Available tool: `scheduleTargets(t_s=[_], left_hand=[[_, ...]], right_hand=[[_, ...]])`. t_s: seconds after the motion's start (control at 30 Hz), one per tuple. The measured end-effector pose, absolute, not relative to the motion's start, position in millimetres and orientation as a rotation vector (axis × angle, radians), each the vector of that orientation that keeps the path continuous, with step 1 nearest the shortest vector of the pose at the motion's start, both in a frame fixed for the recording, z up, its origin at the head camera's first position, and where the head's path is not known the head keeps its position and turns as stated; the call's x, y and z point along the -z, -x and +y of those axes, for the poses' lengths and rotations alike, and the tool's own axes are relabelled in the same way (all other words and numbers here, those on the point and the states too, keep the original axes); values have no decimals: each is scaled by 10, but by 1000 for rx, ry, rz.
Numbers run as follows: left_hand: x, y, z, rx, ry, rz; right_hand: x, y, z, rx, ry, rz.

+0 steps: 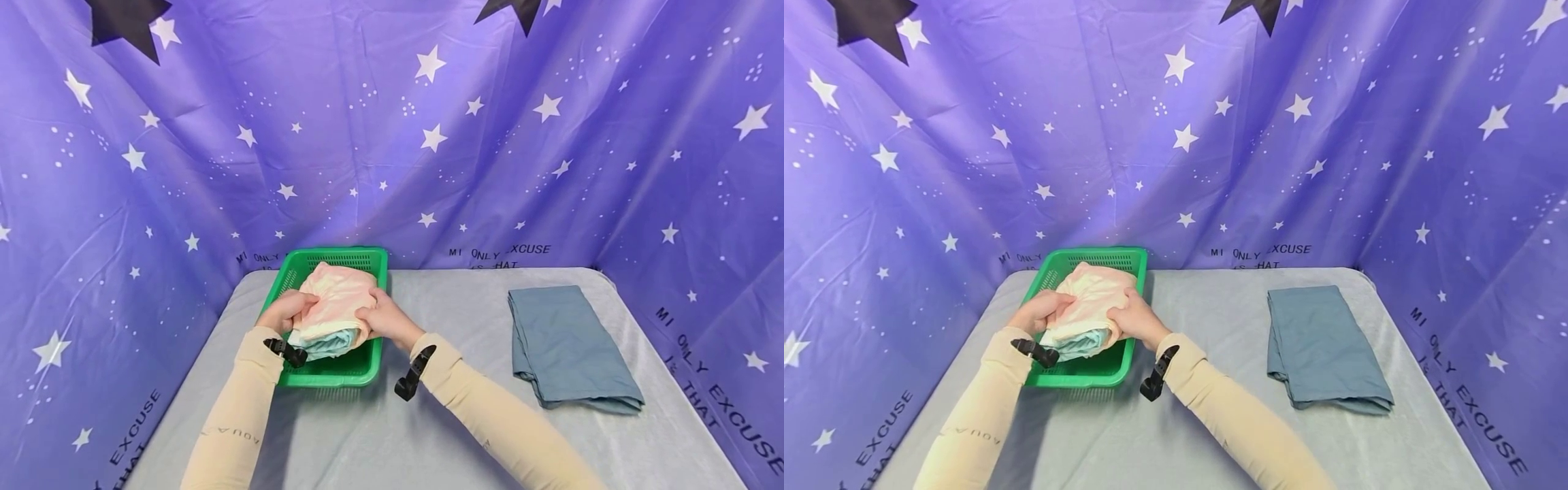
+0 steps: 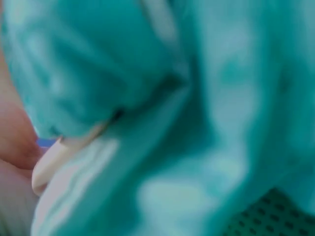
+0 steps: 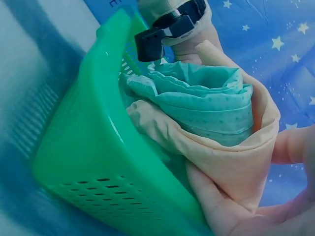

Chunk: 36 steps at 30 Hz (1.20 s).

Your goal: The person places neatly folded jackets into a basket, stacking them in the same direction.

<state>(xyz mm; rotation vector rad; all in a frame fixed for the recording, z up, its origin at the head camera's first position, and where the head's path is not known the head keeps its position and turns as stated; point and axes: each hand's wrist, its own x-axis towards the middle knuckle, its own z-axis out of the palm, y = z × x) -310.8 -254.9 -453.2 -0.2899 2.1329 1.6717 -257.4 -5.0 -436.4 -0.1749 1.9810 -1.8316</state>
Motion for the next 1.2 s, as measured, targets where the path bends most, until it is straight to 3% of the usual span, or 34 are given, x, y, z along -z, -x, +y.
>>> scheduleTargets(t_s=[0.63,1.2], left_hand=[[4552,3020,-2510,-1305,219,2280],[4577,2960,-2377,-1128,320,2421]], right_hand=[[4199,2385,95,1442,376,2374],[4488,2365,-110,778,1039,2868]])
